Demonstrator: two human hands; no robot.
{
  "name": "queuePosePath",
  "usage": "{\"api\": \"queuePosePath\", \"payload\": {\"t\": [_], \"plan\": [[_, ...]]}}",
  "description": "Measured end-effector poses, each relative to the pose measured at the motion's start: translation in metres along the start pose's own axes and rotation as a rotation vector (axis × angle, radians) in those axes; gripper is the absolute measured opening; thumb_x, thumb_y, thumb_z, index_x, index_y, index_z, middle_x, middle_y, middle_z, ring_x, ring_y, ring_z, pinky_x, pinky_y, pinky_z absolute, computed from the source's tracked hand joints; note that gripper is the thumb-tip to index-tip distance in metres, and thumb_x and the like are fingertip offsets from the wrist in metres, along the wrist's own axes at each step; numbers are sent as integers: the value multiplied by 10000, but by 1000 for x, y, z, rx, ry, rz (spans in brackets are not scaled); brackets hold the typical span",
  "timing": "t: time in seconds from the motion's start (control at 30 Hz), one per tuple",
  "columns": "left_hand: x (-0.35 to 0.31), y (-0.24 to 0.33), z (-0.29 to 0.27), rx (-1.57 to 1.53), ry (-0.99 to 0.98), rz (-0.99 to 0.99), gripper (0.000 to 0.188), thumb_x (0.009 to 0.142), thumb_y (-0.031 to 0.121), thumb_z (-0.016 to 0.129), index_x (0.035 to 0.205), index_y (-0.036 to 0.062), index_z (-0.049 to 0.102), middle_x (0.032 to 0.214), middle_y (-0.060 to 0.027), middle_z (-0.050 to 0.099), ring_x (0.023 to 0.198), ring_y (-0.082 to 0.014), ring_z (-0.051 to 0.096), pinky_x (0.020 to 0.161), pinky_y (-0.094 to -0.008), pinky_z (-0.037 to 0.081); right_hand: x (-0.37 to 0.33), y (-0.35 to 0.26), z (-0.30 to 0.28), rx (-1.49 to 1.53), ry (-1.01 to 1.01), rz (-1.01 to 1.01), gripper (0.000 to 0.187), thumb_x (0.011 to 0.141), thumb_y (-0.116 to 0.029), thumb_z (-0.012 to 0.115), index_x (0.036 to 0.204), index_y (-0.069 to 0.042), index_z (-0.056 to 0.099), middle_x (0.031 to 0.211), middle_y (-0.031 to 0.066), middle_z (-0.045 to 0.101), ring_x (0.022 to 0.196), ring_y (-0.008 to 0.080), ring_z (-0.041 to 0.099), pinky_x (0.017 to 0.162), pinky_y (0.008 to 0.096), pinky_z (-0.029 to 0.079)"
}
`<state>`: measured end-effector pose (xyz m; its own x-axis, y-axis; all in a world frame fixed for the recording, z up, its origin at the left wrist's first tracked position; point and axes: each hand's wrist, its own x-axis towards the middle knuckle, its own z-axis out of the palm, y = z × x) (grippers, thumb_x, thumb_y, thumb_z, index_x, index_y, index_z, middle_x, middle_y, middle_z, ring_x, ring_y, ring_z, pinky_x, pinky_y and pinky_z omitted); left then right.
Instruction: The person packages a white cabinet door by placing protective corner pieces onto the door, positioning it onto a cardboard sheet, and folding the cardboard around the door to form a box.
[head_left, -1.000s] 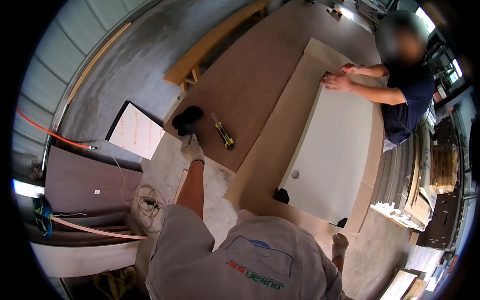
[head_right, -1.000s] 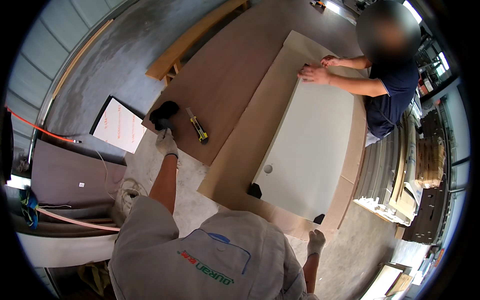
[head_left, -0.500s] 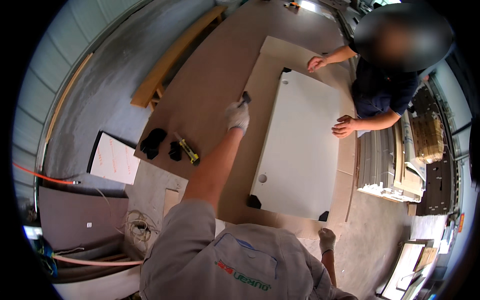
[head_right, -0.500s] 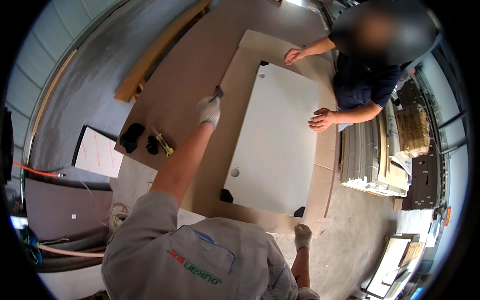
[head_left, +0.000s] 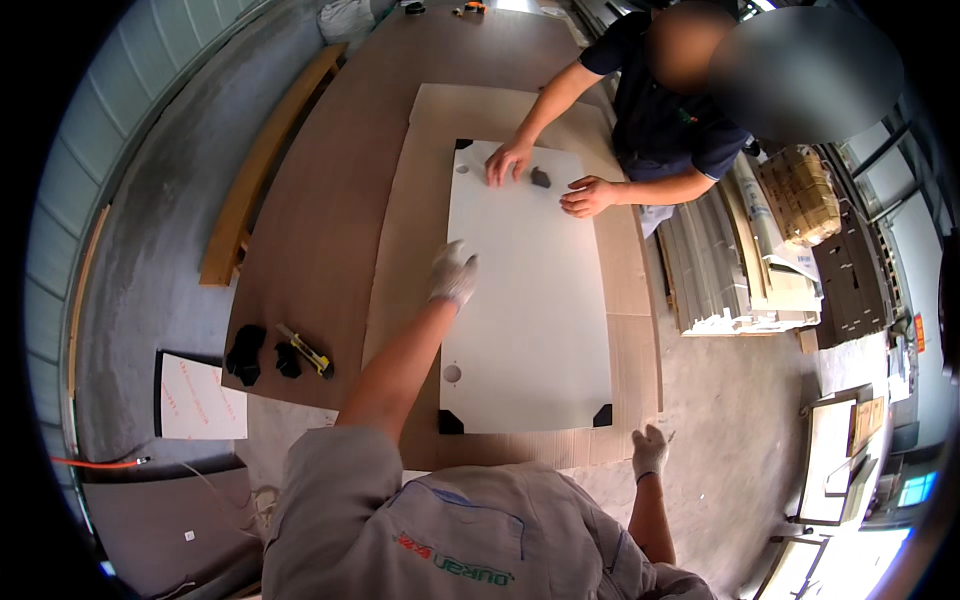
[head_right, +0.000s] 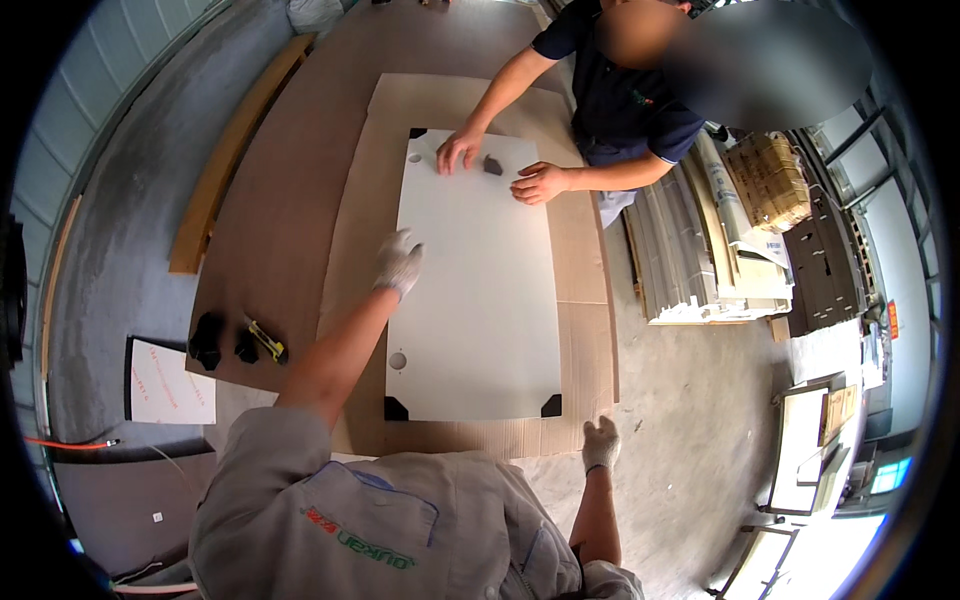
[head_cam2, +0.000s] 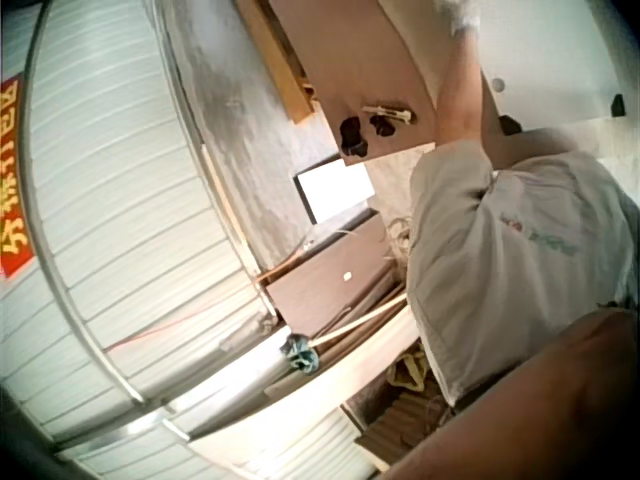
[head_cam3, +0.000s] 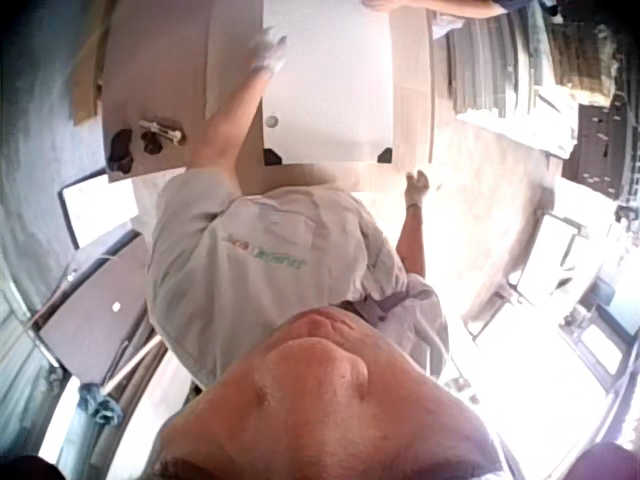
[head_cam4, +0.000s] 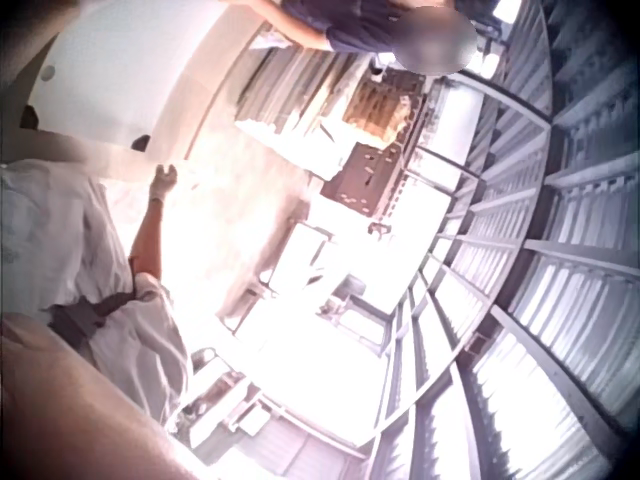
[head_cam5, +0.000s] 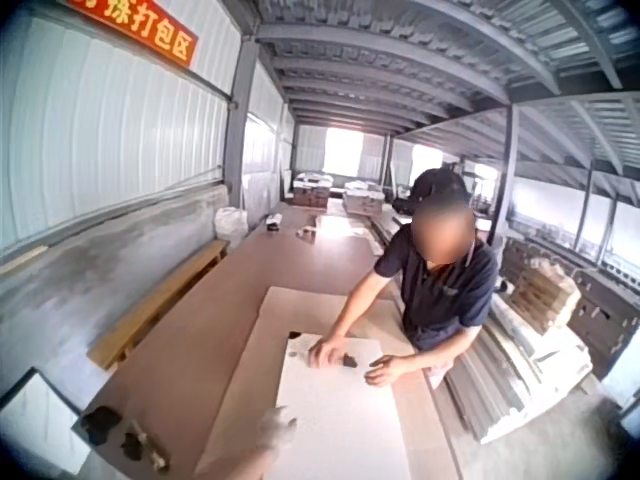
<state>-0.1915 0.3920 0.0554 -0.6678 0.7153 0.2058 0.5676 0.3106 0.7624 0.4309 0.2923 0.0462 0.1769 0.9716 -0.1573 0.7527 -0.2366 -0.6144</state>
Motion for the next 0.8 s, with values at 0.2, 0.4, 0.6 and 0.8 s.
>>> {"api": "queuePosePath", "payload": {"t": [0.2,0.4,0.6,0.8], "plan": [[-163,-64,-146,133,226,-102,416,918,199,805,1301,62,718,1319,-224,692,1263,-422,641,1103,-513,506,49,-11,-2,-232,21,-14,678,931,-276,816,1452,98,596,1379,314,687,1291,440,662,1099,471,522],[-265,-154,-228,592,184,85,377,863,212,817,1218,95,768,1298,-190,711,1247,-417,639,1064,-512,522,104,-22,19,-262,-102,-187,635,923,-297,805,1409,80,647,1394,294,690,1295,420,668,1102,470,520],[-253,-124,-224,372,35,-434,379,898,330,784,1184,83,761,1124,-190,727,1118,-425,693,961,-468,567,140,-19,9,-193,-110,-42,529,907,-354,823,1229,52,720,1141,250,777,1062,383,737,919,482,564],[-234,-117,-212,259,-72,-476,413,935,383,755,1151,32,750,1102,-255,757,1058,-432,729,929,-494,565,145,-7,19,-174,-81,-34,533,918,-400,801,1246,14,728,1111,223,779,1041,373,738,914,475,566]]}}
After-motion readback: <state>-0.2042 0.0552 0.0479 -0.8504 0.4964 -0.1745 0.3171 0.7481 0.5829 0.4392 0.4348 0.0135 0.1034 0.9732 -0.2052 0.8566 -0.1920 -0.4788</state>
